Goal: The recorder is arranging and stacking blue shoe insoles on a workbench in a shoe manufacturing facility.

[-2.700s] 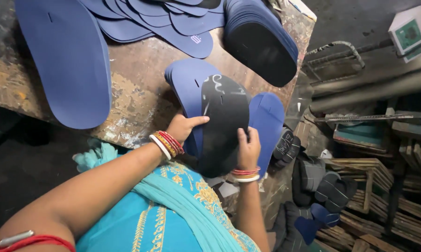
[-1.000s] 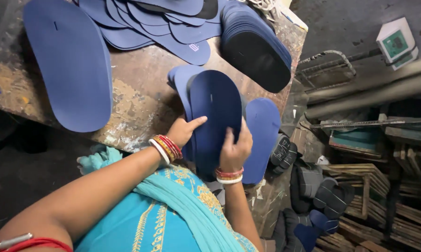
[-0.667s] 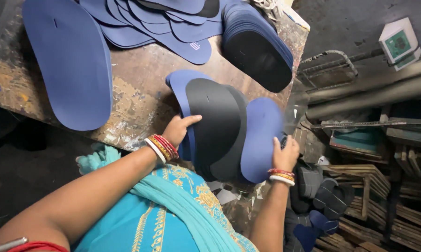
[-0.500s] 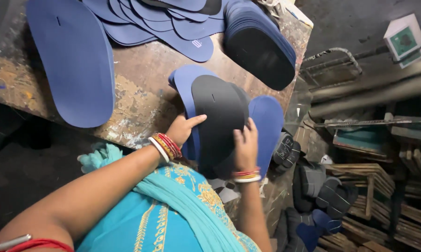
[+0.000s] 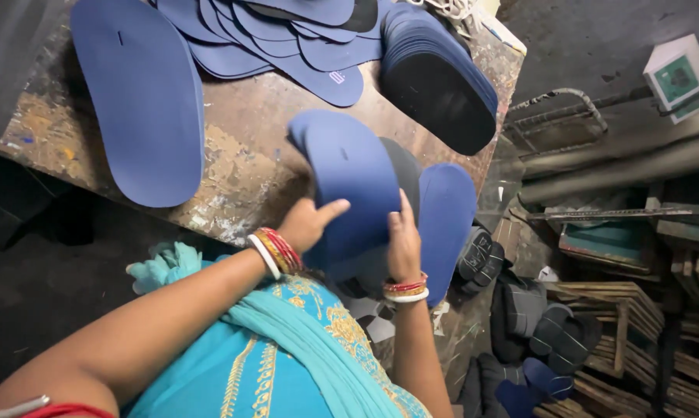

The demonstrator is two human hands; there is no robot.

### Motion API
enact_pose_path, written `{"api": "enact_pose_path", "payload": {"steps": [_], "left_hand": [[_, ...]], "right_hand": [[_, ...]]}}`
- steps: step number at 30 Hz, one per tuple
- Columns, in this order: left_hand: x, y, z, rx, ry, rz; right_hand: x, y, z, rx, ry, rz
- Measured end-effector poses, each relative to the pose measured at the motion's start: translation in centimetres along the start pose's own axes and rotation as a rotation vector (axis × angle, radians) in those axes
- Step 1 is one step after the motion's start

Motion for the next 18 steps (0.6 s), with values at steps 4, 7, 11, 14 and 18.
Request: {"api": "enact_pose_path", "payload": {"steps": [4, 7, 11, 14, 18], "left_hand": [[-5.8, 3.3, 2.7, 0.339, 0.141, 0.159], [-6.2, 4.5, 2.9, 0.511, 0.032, 0.270], [0.2, 4.9, -1.0, 0.495, -0.054, 0.386], [2.8, 4.7, -1.6, 0.402, -0.019, 0.238], [-0.7, 5.0, -0.9, 0.352, -0.127, 0.326]], "right_hand": [[3.0, -1.3, 0.6, -0.115, -0.023, -0.333], [3.9, -2.7, 1.1, -0.226, -0.022, -0.376], [5.2, -2.6, 1.3, -0.183, -0.032, 0.127], [6.8, -2.6, 2.7, -0.257, -0.120, 0.399], [6.7, -4.2, 2.6, -0.439, -0.040, 0.236]]}}
Point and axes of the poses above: each hand's wrist, its own z-axis away from the middle knuckle, its own y-axis out of the palm, x = y × z, the point moved 5 cm from there along -z, towards the middle knuckle, and after that the axes turned 2 degrees about -y, right-handed, at the moved point
